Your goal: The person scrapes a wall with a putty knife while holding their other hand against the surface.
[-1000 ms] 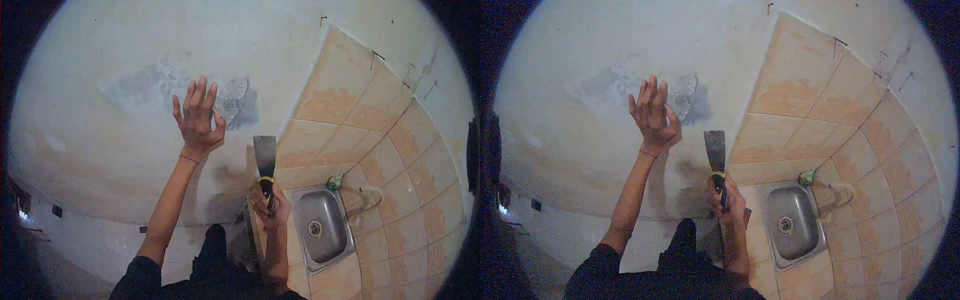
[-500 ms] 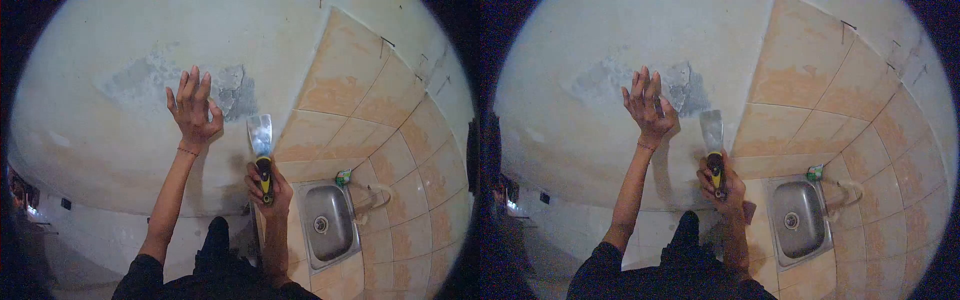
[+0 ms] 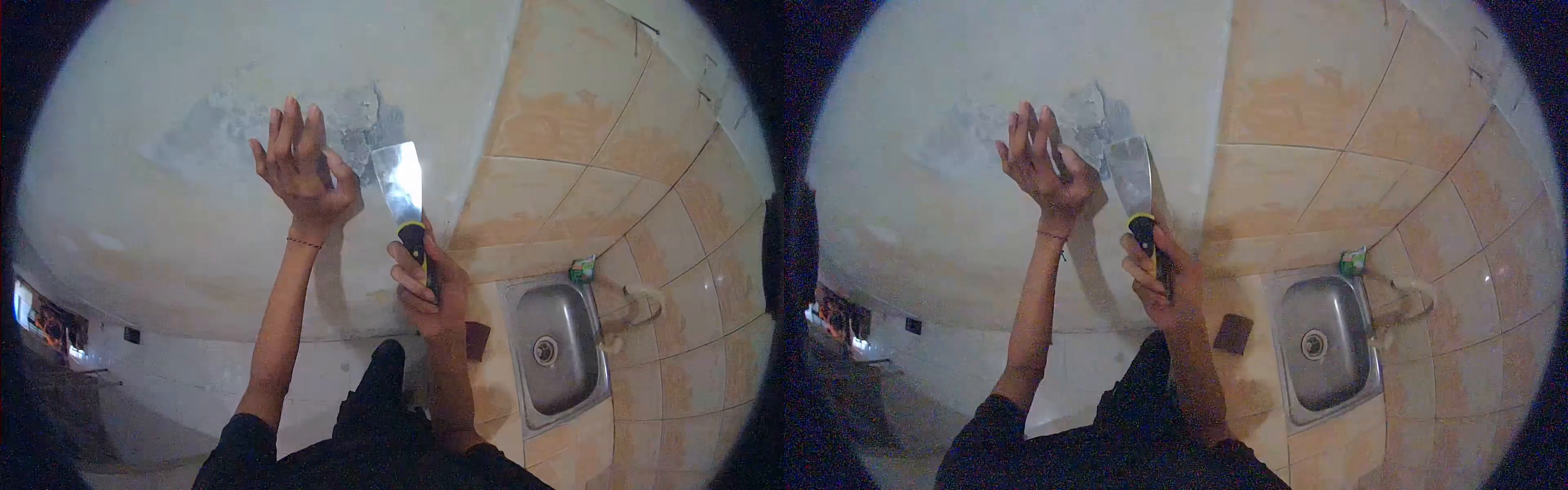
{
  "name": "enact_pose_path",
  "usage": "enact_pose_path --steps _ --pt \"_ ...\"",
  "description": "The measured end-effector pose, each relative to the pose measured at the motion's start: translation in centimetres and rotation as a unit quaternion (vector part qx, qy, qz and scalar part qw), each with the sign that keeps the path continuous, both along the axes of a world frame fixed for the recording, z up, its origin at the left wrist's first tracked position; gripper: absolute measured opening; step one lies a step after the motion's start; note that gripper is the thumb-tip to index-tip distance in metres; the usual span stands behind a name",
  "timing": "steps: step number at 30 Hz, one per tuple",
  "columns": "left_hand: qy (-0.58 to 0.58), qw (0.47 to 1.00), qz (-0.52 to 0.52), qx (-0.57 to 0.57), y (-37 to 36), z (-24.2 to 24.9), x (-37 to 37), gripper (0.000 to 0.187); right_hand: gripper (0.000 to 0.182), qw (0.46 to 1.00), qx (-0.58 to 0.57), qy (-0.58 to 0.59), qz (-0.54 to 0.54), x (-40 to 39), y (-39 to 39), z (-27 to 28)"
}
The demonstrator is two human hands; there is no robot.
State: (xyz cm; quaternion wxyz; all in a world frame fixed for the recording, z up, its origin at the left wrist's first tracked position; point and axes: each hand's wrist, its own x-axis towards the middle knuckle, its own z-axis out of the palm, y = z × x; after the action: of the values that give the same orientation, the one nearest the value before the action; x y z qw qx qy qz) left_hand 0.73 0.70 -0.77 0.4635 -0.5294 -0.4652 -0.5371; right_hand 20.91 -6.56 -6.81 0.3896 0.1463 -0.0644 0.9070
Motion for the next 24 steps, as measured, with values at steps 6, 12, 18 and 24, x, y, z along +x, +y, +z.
enact_pose_path --steps 6,12,18,24 --pt "0.006 1.000 0.005 0.007 0.2 0.1 -0.2 0.064 0.039 0.998 -0.039 0.041 0.028 -0.3 -0.9 1.2" --pt "0.008 1.000 -0.009 0.016 0.2 0.3 -0.3 0.062 0.039 0.996 -0.050 0.066 0.039 -0.3 -1.1 1.0" --pt "0.009 1.000 -0.011 0.015 0.1 0.2 -0.3 0.061 0.031 0.991 -0.083 0.083 0.063 0.4 -1.3 2.0" --pt "0.003 1.000 -0.009 0.013 0.1 0.1 -0.3 0.061 0.021 0.990 -0.065 0.092 0.084 0.6 -0.6 2.8"
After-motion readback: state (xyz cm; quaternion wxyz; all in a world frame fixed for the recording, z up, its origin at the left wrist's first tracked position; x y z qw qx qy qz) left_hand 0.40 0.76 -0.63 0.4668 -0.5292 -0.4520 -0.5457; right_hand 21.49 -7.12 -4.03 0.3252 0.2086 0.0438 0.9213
